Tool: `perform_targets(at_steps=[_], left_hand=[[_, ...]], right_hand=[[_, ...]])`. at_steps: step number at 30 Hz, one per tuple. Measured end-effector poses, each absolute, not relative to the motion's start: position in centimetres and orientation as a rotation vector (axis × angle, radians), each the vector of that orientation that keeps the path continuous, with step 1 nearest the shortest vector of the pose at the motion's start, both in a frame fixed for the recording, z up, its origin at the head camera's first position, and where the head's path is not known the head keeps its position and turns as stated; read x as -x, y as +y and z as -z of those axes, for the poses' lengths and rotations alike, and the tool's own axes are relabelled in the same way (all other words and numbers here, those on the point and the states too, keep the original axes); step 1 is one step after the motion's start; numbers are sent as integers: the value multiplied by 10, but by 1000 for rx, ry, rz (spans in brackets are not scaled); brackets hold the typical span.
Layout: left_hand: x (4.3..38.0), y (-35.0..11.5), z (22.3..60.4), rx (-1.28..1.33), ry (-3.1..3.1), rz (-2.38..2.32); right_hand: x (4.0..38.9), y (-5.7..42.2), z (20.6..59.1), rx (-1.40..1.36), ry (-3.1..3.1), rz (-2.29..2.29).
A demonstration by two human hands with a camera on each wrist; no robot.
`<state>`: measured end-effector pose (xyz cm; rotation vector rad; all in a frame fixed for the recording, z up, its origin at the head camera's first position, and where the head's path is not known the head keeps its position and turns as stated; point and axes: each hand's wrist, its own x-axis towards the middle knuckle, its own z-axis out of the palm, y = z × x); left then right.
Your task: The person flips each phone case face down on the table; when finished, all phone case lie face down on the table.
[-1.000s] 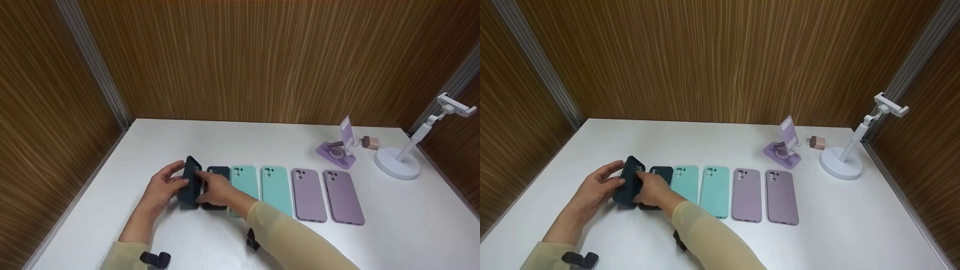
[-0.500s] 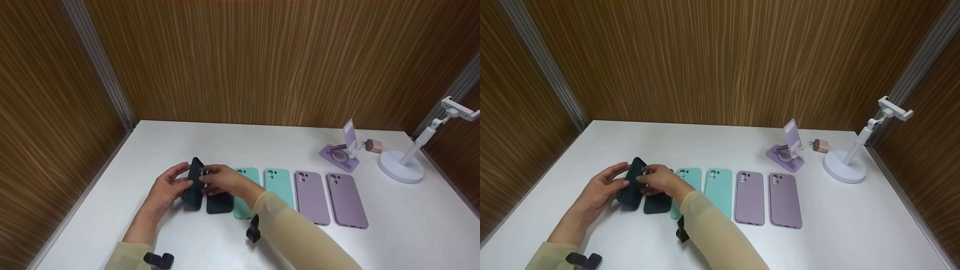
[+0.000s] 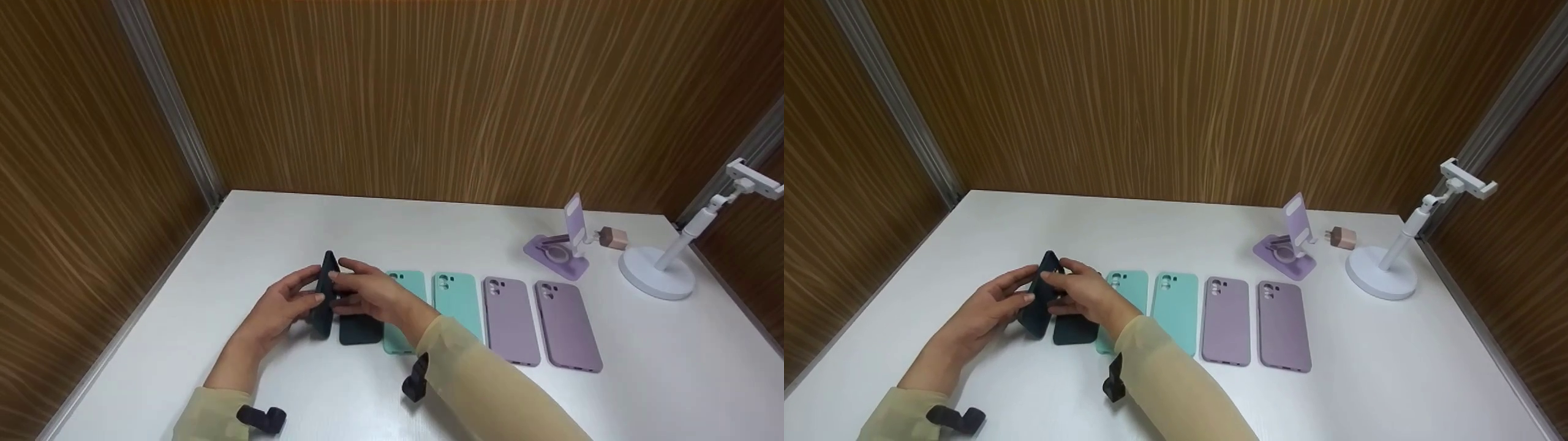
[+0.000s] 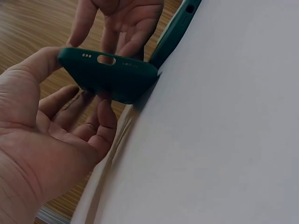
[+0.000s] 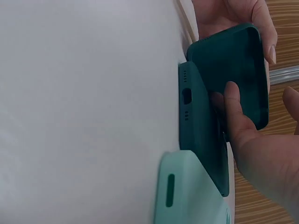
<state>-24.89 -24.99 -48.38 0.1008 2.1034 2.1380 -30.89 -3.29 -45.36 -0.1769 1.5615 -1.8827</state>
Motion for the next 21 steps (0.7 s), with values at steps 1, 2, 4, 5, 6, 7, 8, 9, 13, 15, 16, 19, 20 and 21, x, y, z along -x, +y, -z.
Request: perform_targets(at_steps=[1, 2, 4, 5, 6, 7, 8, 9, 13, 15, 16, 19, 20, 21], left_hand=[[249, -250, 483, -110, 2115, -2111], [249, -250, 483, -121, 2125, -2088], [249, -250, 483, -143, 2144, -2042], [249, -250, 483, -156, 2152, -2025], [249, -250, 483, -167, 2163, -2008], [249, -250, 484, -184, 2171, -1990], [250, -250, 484, -195, 2177, -1978], [250, -250, 484, -207, 2181, -1966], [249, -251, 485, -257, 2189, -1931], [248, -252, 486, -266, 2199, -1915], [247, -252, 487, -267, 2202, -1910], [247, -252, 489, -263, 2205, -1893], [247, -251, 490, -261, 2209, -1885], [247, -251, 491, -262, 2211, -1878]], right_hand=[[308, -33, 453, 173, 1552, 1894], [308, -32, 453, 172, 1547, 1904], [307, -31, 454, 172, 1541, 1916], [307, -31, 454, 170, 1537, 1923], [307, -31, 454, 168, 1534, 1928], [306, -30, 455, 171, 1533, 1932], [306, -30, 455, 174, 1533, 1934], [306, -30, 456, 178, 1532, 1936], [305, -30, 457, 188, 1538, 1943], [304, -30, 458, 189, 1537, 1944], [304, -30, 458, 189, 1537, 1943], [303, -31, 460, 187, 1540, 1944], [303, -31, 460, 185, 1546, 1945], [303, -31, 461, 184, 1556, 1944]])
